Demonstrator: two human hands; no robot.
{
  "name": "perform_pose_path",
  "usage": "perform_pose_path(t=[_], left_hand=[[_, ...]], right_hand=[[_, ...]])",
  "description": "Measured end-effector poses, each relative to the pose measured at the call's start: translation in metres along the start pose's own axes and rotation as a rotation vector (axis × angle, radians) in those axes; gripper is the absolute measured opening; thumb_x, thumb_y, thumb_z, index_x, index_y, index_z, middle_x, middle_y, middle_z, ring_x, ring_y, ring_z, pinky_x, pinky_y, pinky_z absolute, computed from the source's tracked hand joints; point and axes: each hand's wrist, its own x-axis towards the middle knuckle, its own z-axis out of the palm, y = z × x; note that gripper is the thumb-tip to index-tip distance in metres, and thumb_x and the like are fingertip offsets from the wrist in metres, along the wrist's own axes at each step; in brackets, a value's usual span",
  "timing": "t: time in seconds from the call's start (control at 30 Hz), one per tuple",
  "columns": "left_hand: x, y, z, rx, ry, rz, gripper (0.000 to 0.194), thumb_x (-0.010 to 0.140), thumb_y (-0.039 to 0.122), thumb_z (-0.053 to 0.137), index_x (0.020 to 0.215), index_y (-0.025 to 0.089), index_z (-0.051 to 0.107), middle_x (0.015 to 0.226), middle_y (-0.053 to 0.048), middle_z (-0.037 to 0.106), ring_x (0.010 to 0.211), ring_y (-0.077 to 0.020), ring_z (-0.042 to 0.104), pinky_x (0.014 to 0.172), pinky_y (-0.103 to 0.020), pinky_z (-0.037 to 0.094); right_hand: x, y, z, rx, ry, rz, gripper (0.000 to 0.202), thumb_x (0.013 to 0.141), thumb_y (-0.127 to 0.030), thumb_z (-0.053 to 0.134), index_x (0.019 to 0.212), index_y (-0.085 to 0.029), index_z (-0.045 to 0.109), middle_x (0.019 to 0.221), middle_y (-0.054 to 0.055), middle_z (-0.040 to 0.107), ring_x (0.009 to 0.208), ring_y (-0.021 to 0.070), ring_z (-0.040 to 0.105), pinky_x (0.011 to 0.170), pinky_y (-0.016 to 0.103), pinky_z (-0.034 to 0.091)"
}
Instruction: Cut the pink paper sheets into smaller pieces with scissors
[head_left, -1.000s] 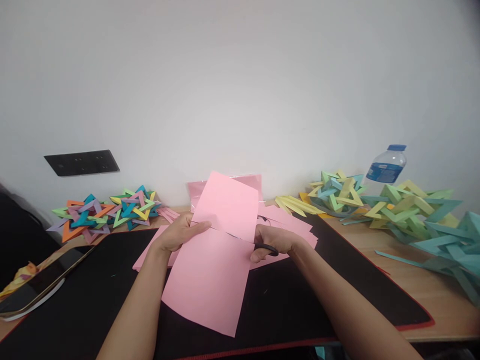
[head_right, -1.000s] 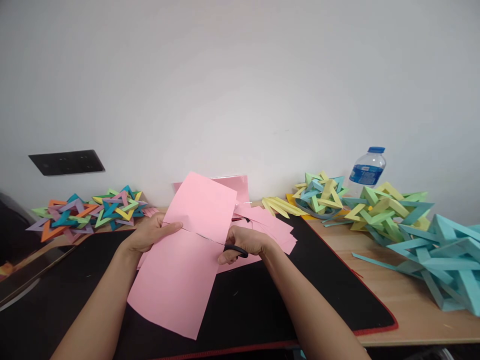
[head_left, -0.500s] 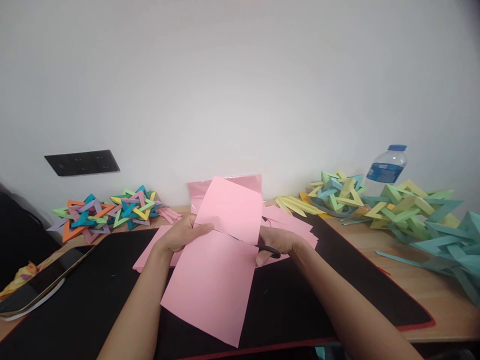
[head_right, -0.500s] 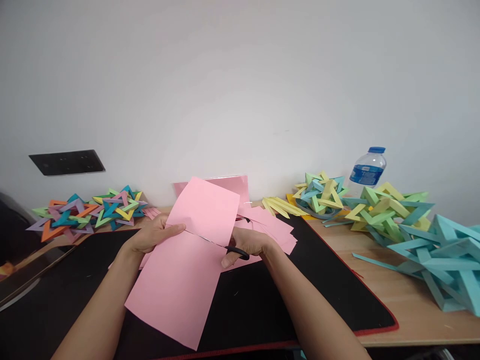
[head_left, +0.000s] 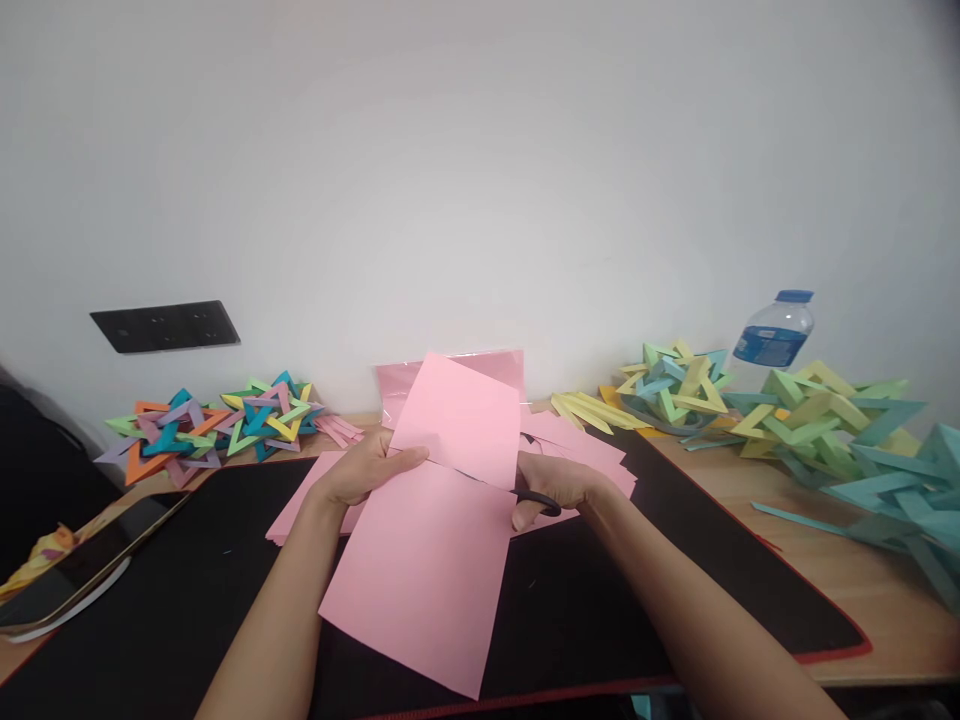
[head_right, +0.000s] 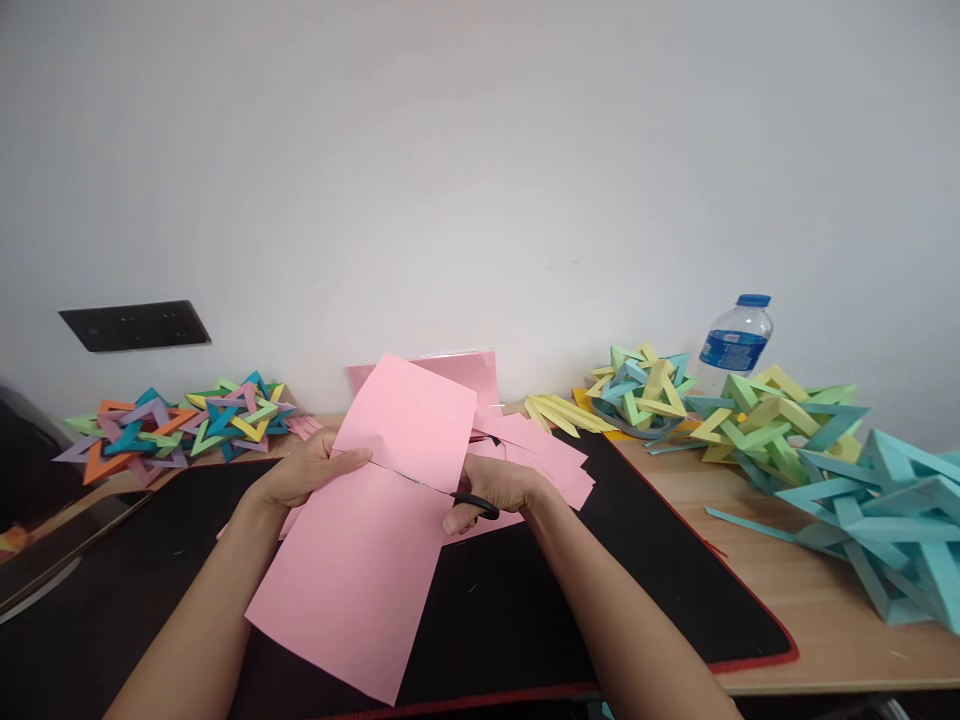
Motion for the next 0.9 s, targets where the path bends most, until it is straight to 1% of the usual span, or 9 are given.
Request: perform_pose_path(t=[0.13,0.23,0.37,0.57,0.67,0.9], left_hand=[[0.0007,-0.0012,-0.0006,-0.01,-0.016,0.003,0.033,0.075,0.045,0.061,0.081,0.012,0.065,0.068,-0.005,0.065,0.054,-0.0153,0.058,0.045,-0.023,0.043],[0.0006,-0.0018,-0.0007,0.004,0.001,0.0,0.034,0.075,0.046,0.061,0.077,0.012,0.064,0.064,-0.004,0.063,0.053,-0.0151,0.057,0.044,-0.023,0.042],[0.0,-0.0014,-0.0004,0.025,0.026,-0.007,0.034,0.073,0.047,0.062,0.076,0.013,0.065,0.065,-0.004,0.064,0.054,-0.0165,0.058,0.043,-0.024,0.043],[-0.0001,-0.0004,0.0006,0.012,0.022,-0.001,0.034,0.073,0.046,0.062,0.076,0.013,0.065,0.064,-0.004,0.064,0.053,-0.016,0.058,0.043,-0.023,0.042],[-0.0001,0.0,0.0009,0.023,0.029,-0.001,0.034,0.073,0.047,0.062,0.075,0.013,0.064,0.063,-0.004,0.064,0.052,-0.016,0.058,0.042,-0.023,0.041],[0.0005,-0.0004,0.0005,0.017,0.031,0.004,0.033,0.074,0.046,0.062,0.077,0.013,0.065,0.064,-0.003,0.065,0.052,-0.0157,0.058,0.043,-0.023,0.041]], right_hand=[[-0.0007,0.0008,-0.0003,-0.009,0.023,0.014,0.052,0.052,-0.046,0.079,0.089,-0.013,0.062,0.069,0.003,0.062,0.071,0.02,0.059,0.069,0.034,0.047],[-0.0011,-0.0003,-0.0001,-0.023,0.024,0.014,0.046,0.053,-0.043,0.079,0.084,-0.013,0.062,0.068,0.003,0.062,0.069,0.0189,0.058,0.066,0.032,0.047],[-0.0013,-0.0018,0.0001,-0.033,0.031,0.012,0.04,0.055,-0.039,0.078,0.08,-0.013,0.061,0.068,0.003,0.061,0.068,0.0177,0.057,0.061,0.029,0.045],[-0.0006,-0.003,0.0009,-0.012,0.05,0.005,0.034,0.054,-0.028,0.076,0.08,-0.013,0.059,0.064,-0.001,0.058,0.055,0.0116,0.05,0.048,0.023,0.037],[-0.0002,-0.0037,0.0011,0.003,0.062,0.01,0.031,0.054,-0.023,0.074,0.078,-0.013,0.058,0.061,-0.003,0.055,0.051,0.0095,0.047,0.045,0.021,0.033],[-0.0011,-0.005,0.0023,-0.016,0.093,0.038,0.019,0.055,-0.019,0.068,0.071,-0.013,0.058,0.055,-0.004,0.054,0.048,0.0088,0.046,0.044,0.021,0.033]])
